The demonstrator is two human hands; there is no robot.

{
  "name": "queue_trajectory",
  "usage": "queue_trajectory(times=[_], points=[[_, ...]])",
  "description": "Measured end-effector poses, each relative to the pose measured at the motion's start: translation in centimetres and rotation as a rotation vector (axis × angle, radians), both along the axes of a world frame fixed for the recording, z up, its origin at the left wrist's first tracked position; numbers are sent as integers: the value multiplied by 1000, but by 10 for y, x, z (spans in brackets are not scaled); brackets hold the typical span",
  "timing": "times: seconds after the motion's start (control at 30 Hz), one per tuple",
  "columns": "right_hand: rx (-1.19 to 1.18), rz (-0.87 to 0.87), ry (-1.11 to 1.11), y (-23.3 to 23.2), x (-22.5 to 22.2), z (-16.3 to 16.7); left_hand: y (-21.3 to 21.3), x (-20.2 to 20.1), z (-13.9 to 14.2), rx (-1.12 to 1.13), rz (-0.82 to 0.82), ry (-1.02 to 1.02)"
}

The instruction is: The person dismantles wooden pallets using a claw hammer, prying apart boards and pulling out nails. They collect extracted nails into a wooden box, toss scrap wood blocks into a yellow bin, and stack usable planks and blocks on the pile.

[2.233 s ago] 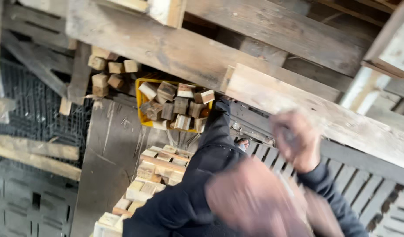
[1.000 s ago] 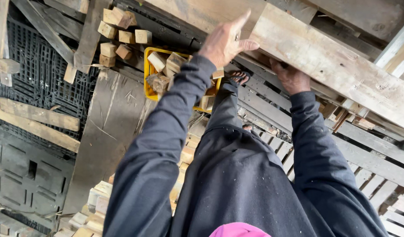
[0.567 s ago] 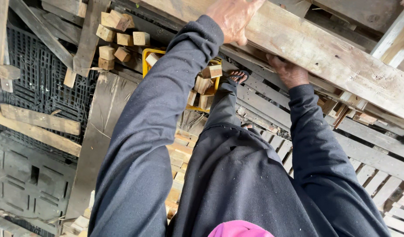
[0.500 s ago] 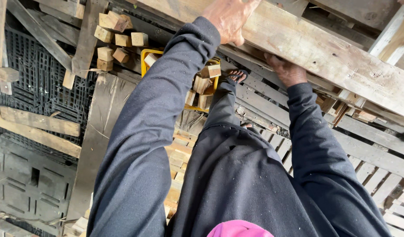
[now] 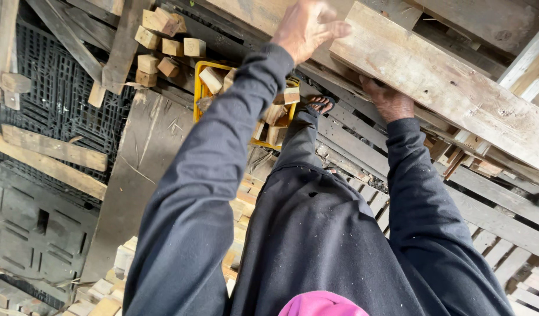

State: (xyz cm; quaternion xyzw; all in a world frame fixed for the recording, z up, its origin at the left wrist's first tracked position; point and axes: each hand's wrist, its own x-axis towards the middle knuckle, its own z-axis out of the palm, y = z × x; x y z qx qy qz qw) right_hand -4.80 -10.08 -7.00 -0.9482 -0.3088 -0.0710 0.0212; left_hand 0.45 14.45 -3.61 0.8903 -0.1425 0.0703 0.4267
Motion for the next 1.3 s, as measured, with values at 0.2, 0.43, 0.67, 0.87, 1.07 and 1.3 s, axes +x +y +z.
queue_trajectory(times=[0.2,0.43,0.67,0.87,1.07,1.3], points=[[305,-137,326,-7,1,-16,-24,-32,-10,-303,324,521],[-94,44,-119,-5,1,-13,-30,-38,-8,-436,359,467],[584,-214,539,-1,-2,4,-41,-41,-14,-65,433,384],[108,-7,20,-3,2,-4,-37,-44,-15,-180,413,368],[221,-173,352,-7,2,-12,-38,-44,-21,-300,389,341],[143,-57,150,-5,1,-7,-41,-47,-18,-320,421,337]])
